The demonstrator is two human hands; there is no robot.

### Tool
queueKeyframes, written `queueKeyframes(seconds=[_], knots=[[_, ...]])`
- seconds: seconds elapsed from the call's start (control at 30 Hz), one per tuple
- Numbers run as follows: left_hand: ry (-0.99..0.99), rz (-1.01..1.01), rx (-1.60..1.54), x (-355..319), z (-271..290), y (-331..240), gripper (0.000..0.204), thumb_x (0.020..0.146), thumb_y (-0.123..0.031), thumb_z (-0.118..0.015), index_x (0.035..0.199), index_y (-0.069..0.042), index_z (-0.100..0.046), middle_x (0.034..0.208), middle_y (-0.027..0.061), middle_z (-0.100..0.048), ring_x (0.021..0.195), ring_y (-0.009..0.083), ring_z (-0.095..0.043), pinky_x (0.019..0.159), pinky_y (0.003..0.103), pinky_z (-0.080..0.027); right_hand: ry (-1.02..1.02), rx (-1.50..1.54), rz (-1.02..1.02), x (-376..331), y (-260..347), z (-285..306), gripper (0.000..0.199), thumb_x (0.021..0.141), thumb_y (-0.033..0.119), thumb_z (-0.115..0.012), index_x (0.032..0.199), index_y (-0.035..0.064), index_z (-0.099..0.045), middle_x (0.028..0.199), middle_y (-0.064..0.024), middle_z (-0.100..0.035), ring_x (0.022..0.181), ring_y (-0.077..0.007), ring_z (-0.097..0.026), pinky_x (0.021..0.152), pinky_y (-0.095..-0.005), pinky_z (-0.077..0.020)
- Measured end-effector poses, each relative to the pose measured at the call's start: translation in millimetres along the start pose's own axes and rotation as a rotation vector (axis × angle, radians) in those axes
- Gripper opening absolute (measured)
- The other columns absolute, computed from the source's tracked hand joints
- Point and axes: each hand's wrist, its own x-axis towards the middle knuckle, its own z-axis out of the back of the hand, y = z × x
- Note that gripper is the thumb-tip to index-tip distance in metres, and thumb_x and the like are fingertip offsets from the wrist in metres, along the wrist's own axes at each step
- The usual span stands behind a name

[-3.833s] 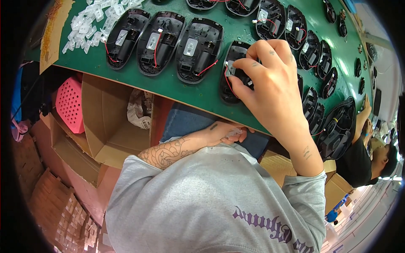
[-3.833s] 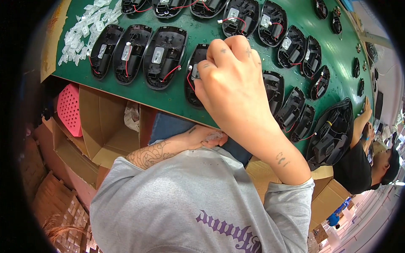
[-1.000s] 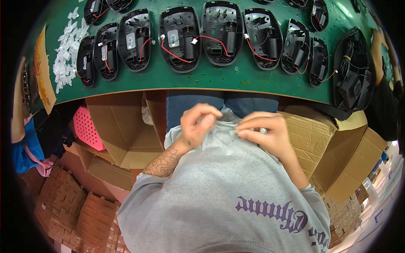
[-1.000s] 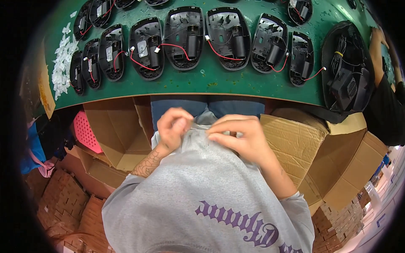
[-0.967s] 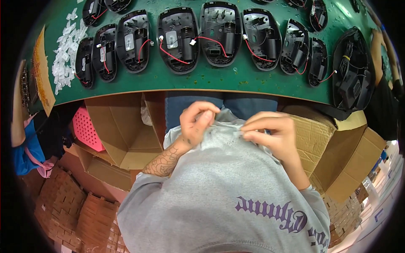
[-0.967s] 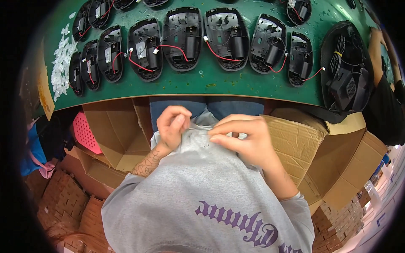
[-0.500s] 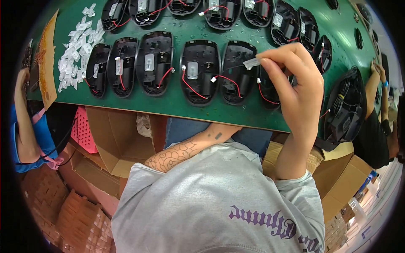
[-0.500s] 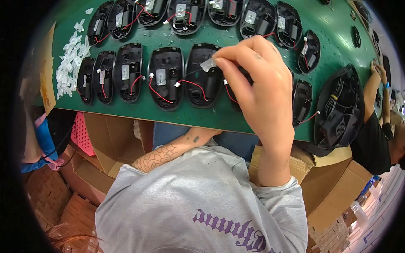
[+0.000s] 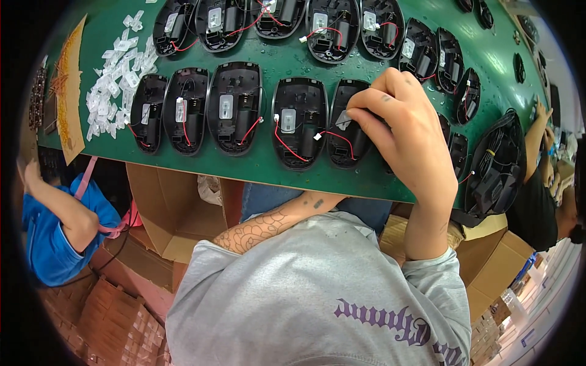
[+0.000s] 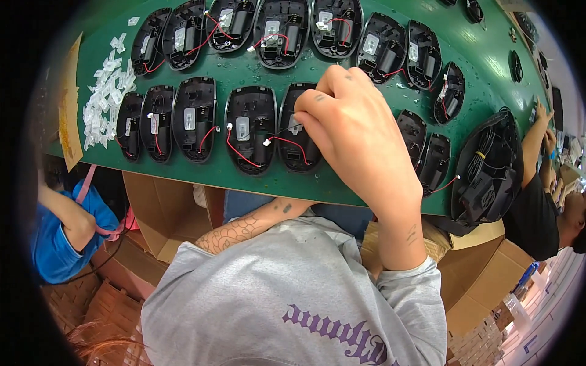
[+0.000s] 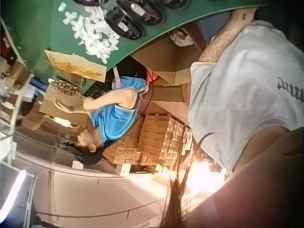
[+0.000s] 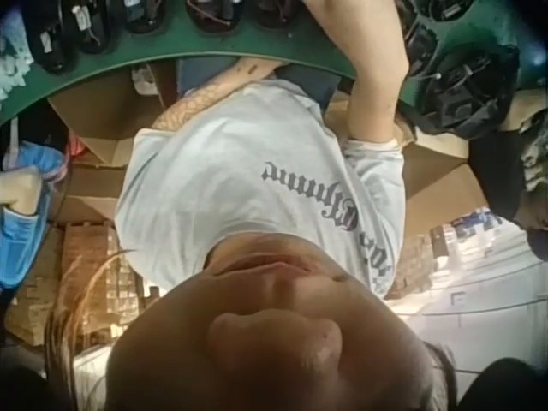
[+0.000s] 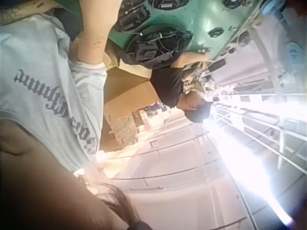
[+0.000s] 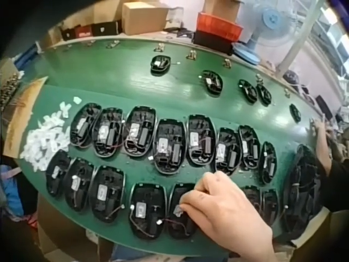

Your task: The person assembles computer mice by inserting clear plastic pieces into mouse shells, retrieving additional shells from a box onto the table, and installing circuit boards into the shells by hand.

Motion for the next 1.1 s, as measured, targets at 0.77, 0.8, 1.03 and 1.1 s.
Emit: queueKeyframes(seconds=[0.77, 0.8, 1.03, 1.1], knots=[[0.242, 0.765, -1.369, -5.9, 0.8, -64.5, 0.039, 0.101, -0.023, -0.049, 0.132, -0.001, -0.055, 0.113, 0.0122, -0.064, 0.09, 0.0185, -0.061, 0.078, 0.029, -0.051, 0.02, 0.289, -0.384, -147.9, 24.3, 20.7, 0.02, 0.073, 0.002, -0.075, 0.093, 0.005, -0.076, 0.069, -0.0013, -0.058, 0.056, -0.0132, -0.046, 0.052, -0.0252, -0.04], [0.346, 0.702, -1.381, -5.6, -1.4, -58.3, 0.04, 0.102, -0.024, -0.048, 0.135, -0.002, -0.053, 0.12, 0.0129, -0.062, 0.098, 0.0193, -0.061, 0.085, 0.031, -0.051, 0.038, 0.28, -0.407, -154.8, 28.0, 17.9, 0.019, 0.074, 0.004, -0.075, 0.093, 0.0051, -0.076, 0.07, -0.0011, -0.059, 0.056, -0.0134, -0.047, 0.053, -0.0257, -0.0411], [0.426, 0.607, -1.193, -25.4, -12.0, -41.5, 0.043, 0.106, -0.028, -0.042, 0.141, -0.005, -0.051, 0.125, 0.0136, -0.061, 0.109, 0.0154, -0.059, 0.091, 0.026, -0.049, 0.065, 0.333, -0.57, -180.1, 32.1, -13.5, 0.017, 0.076, 0.011, -0.077, 0.093, 0.0057, -0.074, 0.078, -0.0007, -0.062, 0.059, -0.0151, -0.054, 0.056, -0.0267, -0.0464], [0.412, 0.595, -1.181, -27.6, -12.4, -42.4, 0.042, 0.106, -0.028, -0.041, 0.141, -0.005, -0.051, 0.126, 0.0133, -0.061, 0.109, 0.0151, -0.059, 0.092, 0.026, -0.049, 0.059, 0.362, -0.583, -183.9, 33.8, -20.1, 0.018, 0.076, 0.009, -0.078, 0.093, 0.0049, -0.074, 0.079, -0.0015, -0.062, 0.06, -0.0147, -0.054, 0.057, -0.0262, -0.0458]])
